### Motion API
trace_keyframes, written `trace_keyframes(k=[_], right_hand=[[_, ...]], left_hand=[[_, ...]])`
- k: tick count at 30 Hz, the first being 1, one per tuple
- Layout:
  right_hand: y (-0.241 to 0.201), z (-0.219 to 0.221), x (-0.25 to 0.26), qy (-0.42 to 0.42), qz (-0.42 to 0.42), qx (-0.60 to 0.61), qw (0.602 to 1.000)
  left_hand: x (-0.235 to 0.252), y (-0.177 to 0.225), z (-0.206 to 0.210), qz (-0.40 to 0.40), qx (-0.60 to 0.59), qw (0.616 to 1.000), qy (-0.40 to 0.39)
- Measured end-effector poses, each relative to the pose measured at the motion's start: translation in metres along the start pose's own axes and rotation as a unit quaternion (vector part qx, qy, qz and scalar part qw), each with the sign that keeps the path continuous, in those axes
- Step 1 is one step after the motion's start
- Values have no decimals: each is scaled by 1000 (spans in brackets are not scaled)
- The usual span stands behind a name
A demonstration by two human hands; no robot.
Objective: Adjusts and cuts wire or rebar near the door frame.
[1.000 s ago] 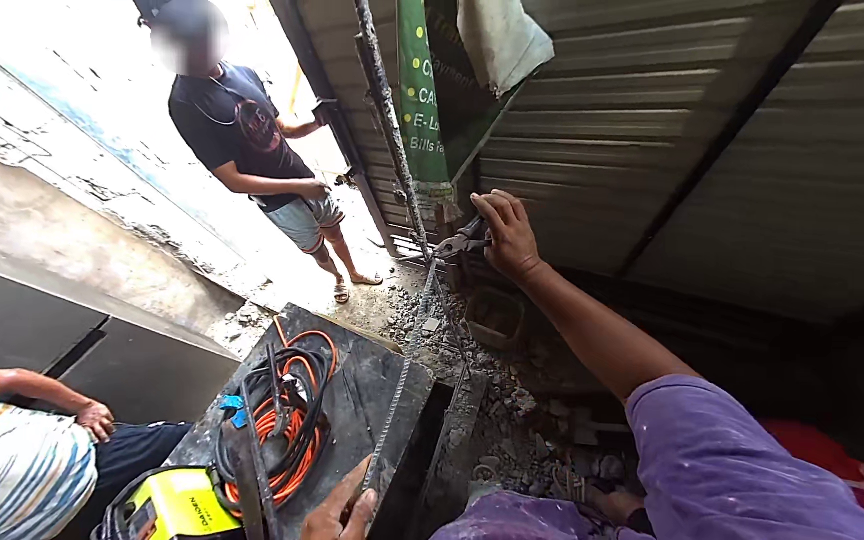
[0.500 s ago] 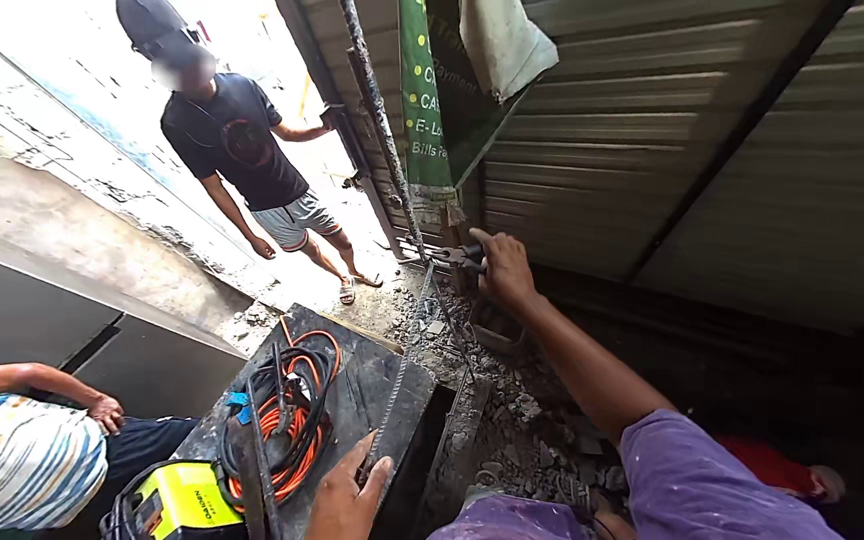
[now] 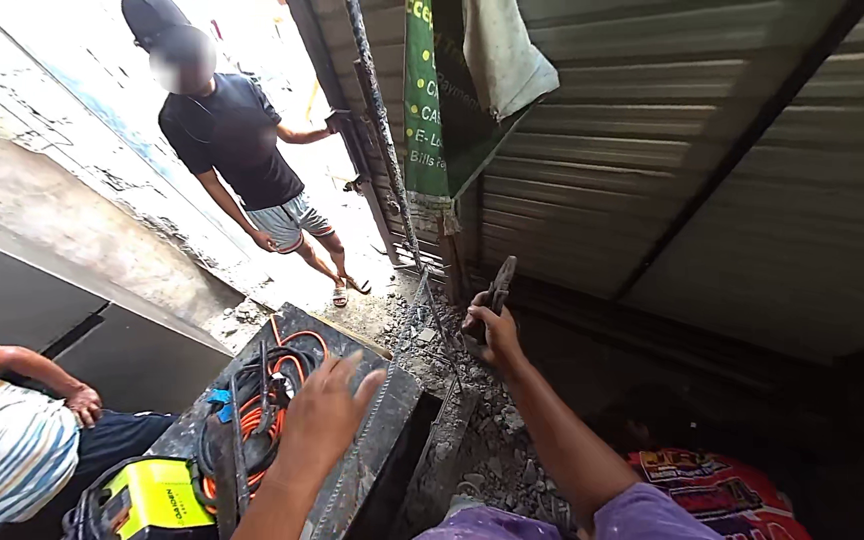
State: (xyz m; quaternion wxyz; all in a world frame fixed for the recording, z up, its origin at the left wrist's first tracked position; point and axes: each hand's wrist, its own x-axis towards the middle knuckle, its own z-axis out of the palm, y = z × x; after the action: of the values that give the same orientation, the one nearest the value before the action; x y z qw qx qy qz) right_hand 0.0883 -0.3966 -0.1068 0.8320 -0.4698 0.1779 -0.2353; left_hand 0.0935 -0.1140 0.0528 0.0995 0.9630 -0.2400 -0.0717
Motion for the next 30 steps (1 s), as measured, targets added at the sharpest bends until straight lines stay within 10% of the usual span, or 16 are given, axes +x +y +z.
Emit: trace_keyframes(k=[4, 7, 15, 30], right_hand=[[1, 58, -13, 49, 99, 274, 955], [-10, 90, -10, 91, 95, 310, 941], [-24, 107, 10, 94, 138, 324, 931], [-19, 100, 25, 84, 109, 291, 947]], left_hand=[[69, 47, -3, 337, 78, 909, 231], [117, 103, -34, 503, 197, 826, 162], [180, 193, -74, 253, 418, 862, -132], [199, 173, -50, 257, 524, 802, -129]])
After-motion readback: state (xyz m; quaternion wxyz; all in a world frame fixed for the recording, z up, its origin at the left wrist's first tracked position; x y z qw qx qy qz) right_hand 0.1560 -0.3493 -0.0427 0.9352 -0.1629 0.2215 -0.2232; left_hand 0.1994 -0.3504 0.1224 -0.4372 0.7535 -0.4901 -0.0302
